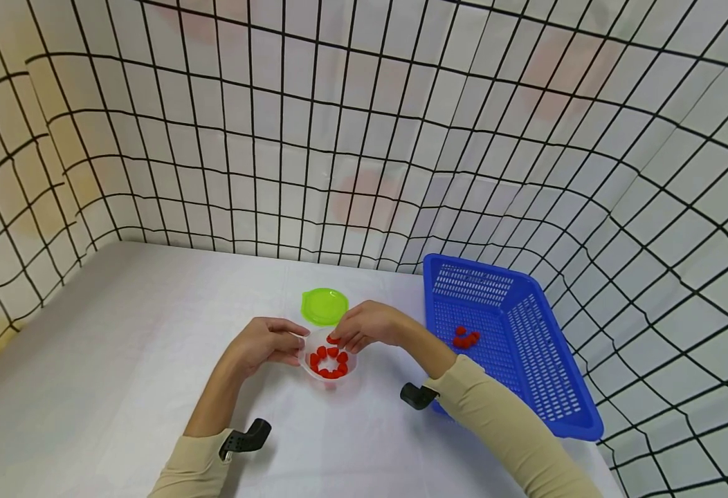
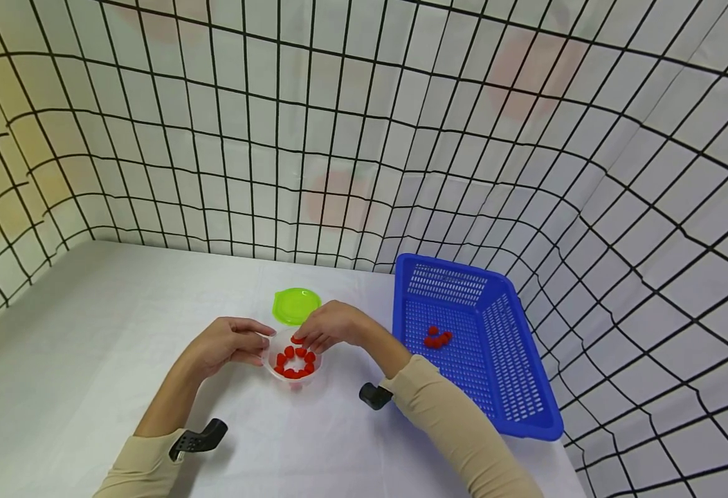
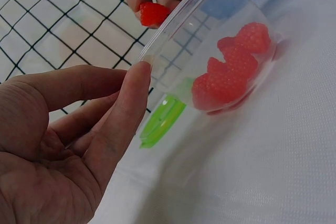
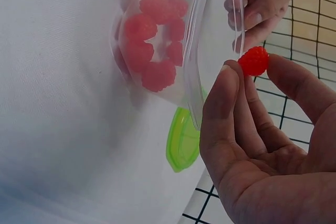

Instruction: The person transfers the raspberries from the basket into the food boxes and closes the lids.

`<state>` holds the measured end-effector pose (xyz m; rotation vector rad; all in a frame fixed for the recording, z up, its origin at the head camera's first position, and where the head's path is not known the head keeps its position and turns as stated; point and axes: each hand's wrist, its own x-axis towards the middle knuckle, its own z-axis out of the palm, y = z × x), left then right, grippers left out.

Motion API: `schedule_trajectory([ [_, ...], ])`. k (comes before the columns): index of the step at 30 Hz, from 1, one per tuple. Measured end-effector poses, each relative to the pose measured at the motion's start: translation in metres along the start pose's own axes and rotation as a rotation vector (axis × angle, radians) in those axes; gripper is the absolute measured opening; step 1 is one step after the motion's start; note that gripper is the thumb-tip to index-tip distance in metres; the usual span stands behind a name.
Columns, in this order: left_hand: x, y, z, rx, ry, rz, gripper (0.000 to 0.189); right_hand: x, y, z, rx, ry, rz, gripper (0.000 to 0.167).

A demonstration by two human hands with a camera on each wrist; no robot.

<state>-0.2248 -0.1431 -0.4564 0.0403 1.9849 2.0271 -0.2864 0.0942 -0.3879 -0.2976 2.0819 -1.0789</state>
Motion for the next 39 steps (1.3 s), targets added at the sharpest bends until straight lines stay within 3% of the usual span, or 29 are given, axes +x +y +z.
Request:
schedule_trajectory([
  [21,0.0,0.002,0.001,0.017,0.005,-0.015,0.033,-0.001,0.002,0.001,-0.079,-0.025,-0.005,0.036],
  [39,-0.001,0.001,0.001,0.012,0.001,-0.01,0.033,-0.008,0.001,-0.011,0.019,-0.01,-0.019,0.036],
])
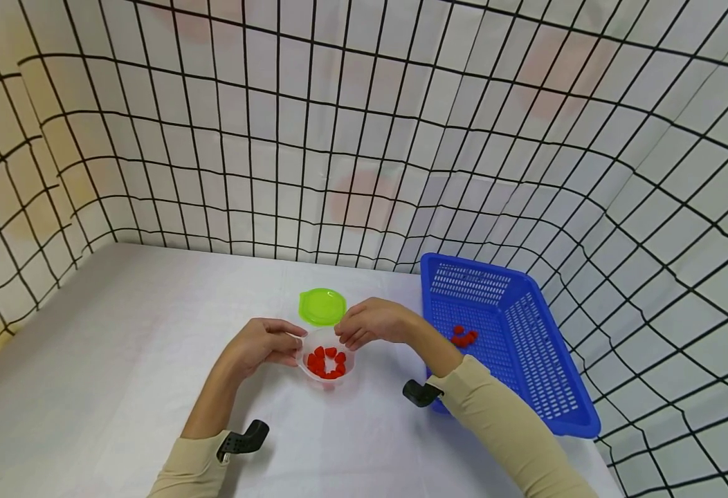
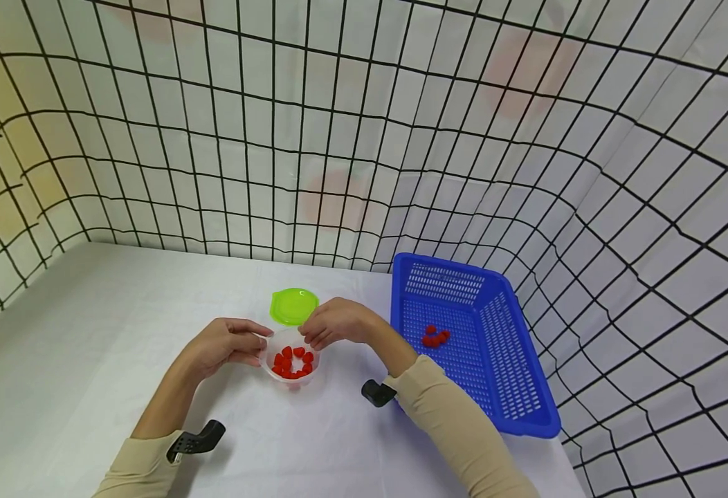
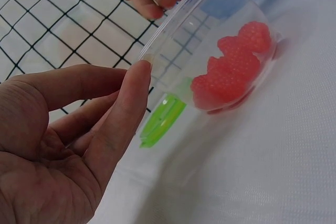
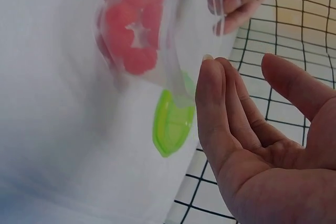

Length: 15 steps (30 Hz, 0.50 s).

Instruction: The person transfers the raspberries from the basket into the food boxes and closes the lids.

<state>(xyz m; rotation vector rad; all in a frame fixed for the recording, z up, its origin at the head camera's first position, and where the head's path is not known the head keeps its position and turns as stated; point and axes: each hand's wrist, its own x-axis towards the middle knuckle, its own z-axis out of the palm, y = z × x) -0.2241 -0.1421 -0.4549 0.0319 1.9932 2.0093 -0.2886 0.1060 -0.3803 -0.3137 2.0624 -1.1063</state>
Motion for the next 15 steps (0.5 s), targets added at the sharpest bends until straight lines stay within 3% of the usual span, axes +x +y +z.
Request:
schedule_trajectory([
  [8,0.0,0.0,0.0,-0.007,-0.008,0.006,0.033,-0.02,-0.011,-0.028,0.055,0.085,-0.029,0.035],
  [15,0.0,0.0,-0.001,-0.006,-0.012,0.009,0.033,-0.039,-0.004,-0.056,0.087,0.195,-0.042,0.033],
])
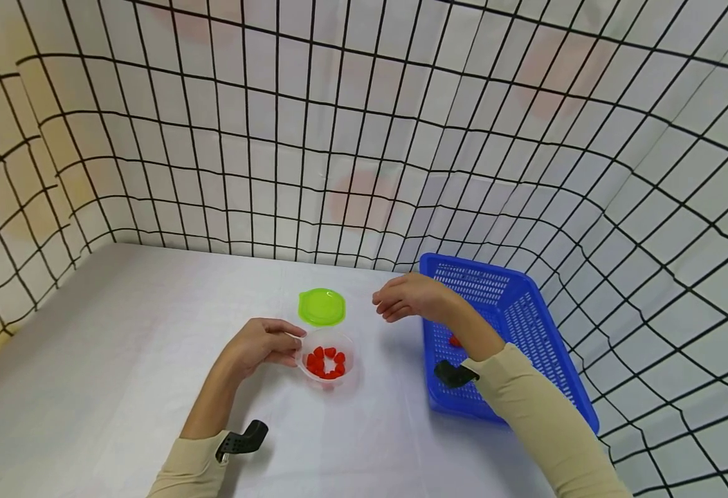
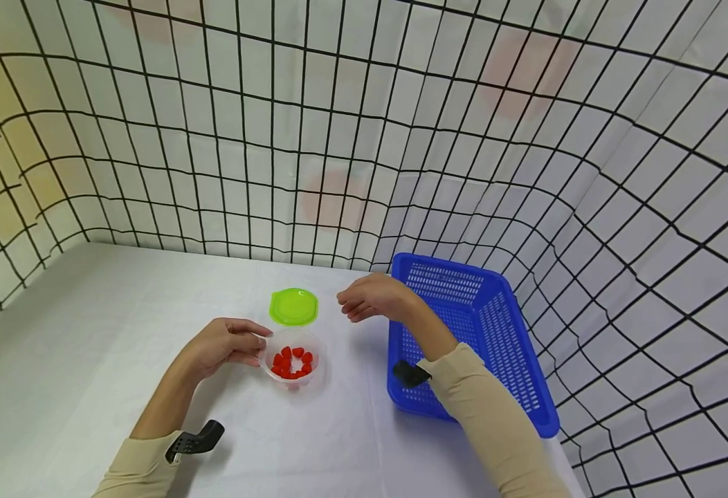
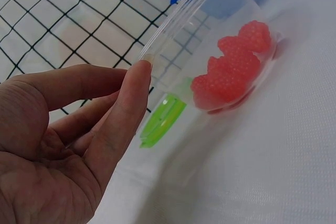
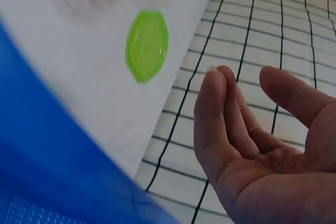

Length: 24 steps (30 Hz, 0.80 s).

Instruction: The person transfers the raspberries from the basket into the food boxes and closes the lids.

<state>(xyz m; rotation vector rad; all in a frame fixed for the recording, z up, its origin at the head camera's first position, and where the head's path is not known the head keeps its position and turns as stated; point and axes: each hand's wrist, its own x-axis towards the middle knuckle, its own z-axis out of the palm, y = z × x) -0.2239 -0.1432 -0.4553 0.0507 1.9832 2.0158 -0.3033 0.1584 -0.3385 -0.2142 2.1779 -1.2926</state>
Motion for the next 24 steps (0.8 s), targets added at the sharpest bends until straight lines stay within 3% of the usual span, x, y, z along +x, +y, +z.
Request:
schedule_trajectory([
  [11,-0.001,-0.001,0.0,-0.01,0.008,-0.012,0.034,-0.023,0.02,-0.058,0.024,0.143,0.006,0.035],
  [18,0.0,0.0,0.0,-0.003,0.007,-0.015,0.034,-0.029,0.054,-0.091,0.018,0.212,0.035,0.033],
  [24,0.001,0.0,0.001,0.003,0.006,-0.014,0.033,-0.034,0.087,-0.113,0.055,0.274,0.126,0.039],
])
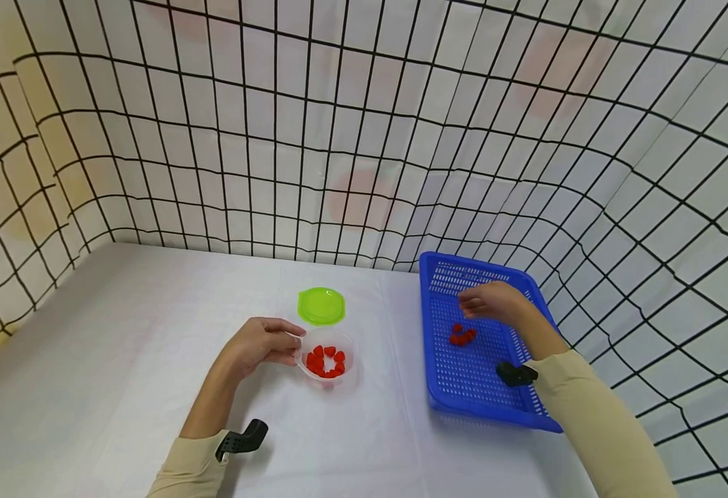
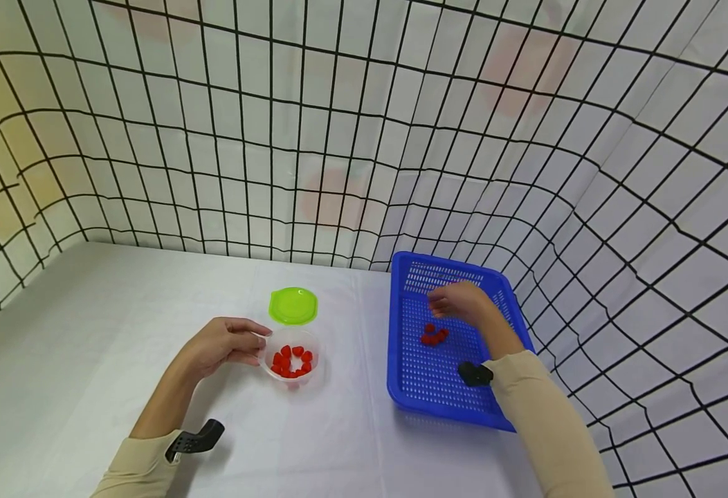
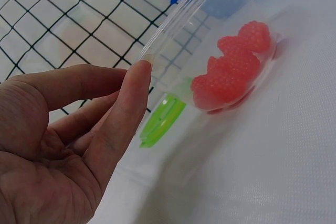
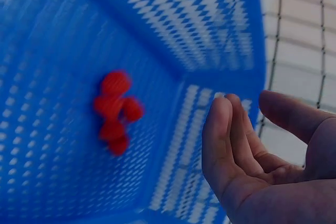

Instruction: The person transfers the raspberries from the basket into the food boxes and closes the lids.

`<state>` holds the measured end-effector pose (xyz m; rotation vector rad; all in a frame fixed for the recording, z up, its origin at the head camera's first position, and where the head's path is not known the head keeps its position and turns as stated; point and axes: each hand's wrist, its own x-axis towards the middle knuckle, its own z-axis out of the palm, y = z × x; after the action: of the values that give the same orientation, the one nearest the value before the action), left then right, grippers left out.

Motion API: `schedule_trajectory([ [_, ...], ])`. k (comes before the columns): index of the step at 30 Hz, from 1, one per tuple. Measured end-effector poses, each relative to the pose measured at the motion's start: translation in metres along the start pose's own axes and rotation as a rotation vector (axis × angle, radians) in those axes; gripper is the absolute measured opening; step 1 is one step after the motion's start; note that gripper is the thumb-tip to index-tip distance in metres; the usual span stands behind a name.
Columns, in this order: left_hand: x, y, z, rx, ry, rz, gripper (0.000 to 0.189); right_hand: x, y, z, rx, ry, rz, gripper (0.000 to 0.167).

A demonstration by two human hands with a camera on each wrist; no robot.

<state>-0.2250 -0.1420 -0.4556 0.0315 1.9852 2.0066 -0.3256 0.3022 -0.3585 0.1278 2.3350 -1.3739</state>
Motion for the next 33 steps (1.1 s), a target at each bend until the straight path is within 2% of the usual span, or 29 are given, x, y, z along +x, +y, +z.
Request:
schedule_trajectory([
  [8,-0.001,0.001,-0.002,-0.007,0.002,0.008,0.033,0.004,0.029,-0.017,0.026,0.039,0.11,0.049],
  [16,0.0,0.0,-0.002,-0.008,0.002,0.001,0.032,0.008,0.056,-0.023,0.036,0.055,0.196,0.049],
  [27,0.0,0.0,0.0,-0.007,0.017,-0.009,0.031,0.011,0.08,-0.026,0.108,0.046,0.233,0.051],
  [33,0.0,0.0,0.0,-0.009,0.022,-0.012,0.031,0.014,0.084,-0.024,0.177,0.023,0.242,0.053],
])
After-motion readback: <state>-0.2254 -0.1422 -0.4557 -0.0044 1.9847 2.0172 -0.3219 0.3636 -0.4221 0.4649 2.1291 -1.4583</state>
